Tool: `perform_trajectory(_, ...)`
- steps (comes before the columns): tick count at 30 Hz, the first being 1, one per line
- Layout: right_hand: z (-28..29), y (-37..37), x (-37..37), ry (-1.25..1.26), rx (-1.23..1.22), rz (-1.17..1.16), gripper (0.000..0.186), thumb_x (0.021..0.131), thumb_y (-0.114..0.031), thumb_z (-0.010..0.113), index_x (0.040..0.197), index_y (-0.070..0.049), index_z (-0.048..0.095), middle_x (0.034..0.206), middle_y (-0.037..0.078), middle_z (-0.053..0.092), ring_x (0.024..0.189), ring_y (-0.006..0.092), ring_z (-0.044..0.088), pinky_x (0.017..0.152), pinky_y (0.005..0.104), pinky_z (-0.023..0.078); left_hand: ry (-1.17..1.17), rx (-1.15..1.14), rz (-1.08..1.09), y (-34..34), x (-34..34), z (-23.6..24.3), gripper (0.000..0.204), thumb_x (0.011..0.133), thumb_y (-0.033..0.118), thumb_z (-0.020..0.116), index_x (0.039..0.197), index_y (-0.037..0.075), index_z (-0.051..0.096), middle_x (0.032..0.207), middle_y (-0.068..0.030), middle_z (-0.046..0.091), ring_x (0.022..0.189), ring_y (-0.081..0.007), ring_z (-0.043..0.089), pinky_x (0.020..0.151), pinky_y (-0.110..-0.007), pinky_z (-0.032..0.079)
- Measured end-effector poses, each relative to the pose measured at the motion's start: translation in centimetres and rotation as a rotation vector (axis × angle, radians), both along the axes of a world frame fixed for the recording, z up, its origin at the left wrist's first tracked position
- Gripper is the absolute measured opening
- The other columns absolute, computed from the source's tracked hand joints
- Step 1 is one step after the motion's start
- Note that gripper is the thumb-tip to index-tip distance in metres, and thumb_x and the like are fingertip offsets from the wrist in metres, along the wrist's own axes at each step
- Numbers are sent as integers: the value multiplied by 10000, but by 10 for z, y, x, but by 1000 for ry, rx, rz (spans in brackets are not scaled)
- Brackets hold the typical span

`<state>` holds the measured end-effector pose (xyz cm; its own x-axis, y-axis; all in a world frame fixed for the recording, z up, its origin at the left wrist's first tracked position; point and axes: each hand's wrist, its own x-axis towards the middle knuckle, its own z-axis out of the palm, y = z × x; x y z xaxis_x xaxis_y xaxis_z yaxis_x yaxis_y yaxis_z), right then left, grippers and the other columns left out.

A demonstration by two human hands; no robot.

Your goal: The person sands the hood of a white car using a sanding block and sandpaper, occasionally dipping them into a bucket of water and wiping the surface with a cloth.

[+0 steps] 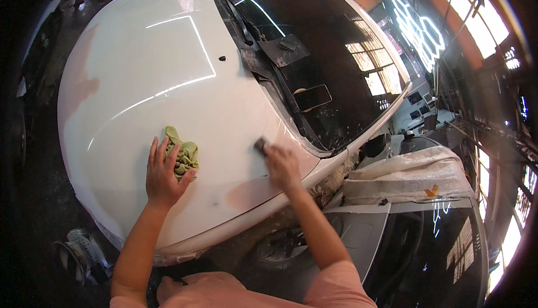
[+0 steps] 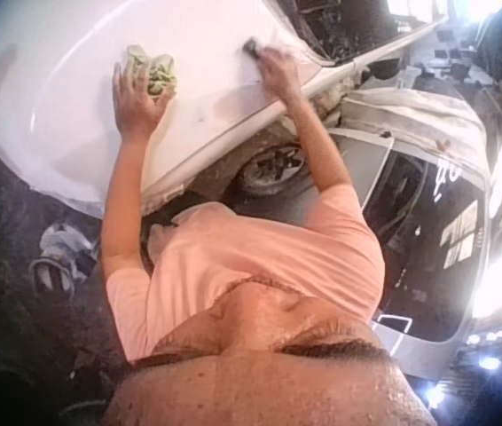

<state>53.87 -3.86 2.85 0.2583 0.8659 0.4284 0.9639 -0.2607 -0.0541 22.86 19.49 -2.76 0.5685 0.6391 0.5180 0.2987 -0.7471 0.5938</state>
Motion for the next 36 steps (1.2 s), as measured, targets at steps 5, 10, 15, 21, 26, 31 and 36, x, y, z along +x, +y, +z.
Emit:
perform_trajectory(5,19,20,37,46,-4,-40,423,915,-142,749,1337,-148,727,1257,125,713,1119,379,643,975,488,493,-26,9,-32,-10,7,0,713,890,466,789,1465,111,563,1563,-224,458,1517,-498,341,1220,-601,354)
perform_trajectory(10,33,67,41,14,19,-184,356,956,-198,716,1307,-135,721,1280,123,703,1152,376,627,1013,499,470,-13,21,-18,-9,9,-3,708,901,444,786,1475,101,550,1586,-225,445,1537,-494,316,1228,-589,343)
perform_trajectory(15,16,37,-55,-5,-126,1,451,924,-207,744,1358,-131,651,1328,116,699,1117,344,663,985,515,475,18,8,32,4,-8,-1,707,903,442,785,1477,104,548,1586,-226,443,1537,-495,316,1227,-587,343)
perform_trajectory(21,42,82,59,-122,99,-194,381,962,-173,709,1341,-134,715,1182,124,713,1089,377,620,993,465,485,-32,10,-35,-16,14,-3,709,897,474,786,1462,107,564,1569,-232,450,1521,-509,329,1218,-600,351)
perform_trajectory(26,-15,34,-33,-129,-22,22,429,913,-235,786,1334,-204,707,1207,80,666,1073,325,629,978,459,496,17,25,18,5,-7,-5,699,926,473,760,1474,94,547,1577,-238,438,1533,-509,313,1218,-596,351)
perform_trajectory(31,32,62,21,-108,-87,-95,328,942,-214,732,1258,-125,732,1142,100,671,1055,339,614,934,470,496,-29,18,-29,-7,5,-2,693,926,476,758,1462,87,554,1573,-242,439,1530,-511,317,1215,-598,356)
perform_trajectory(36,18,74,16,-152,-41,-176,370,939,-237,737,1297,-147,721,1160,104,678,1060,337,617,935,479,501,-24,23,-27,-8,7,-6,699,918,466,766,1467,89,553,1578,-240,439,1530,-510,319,1216,-595,356)
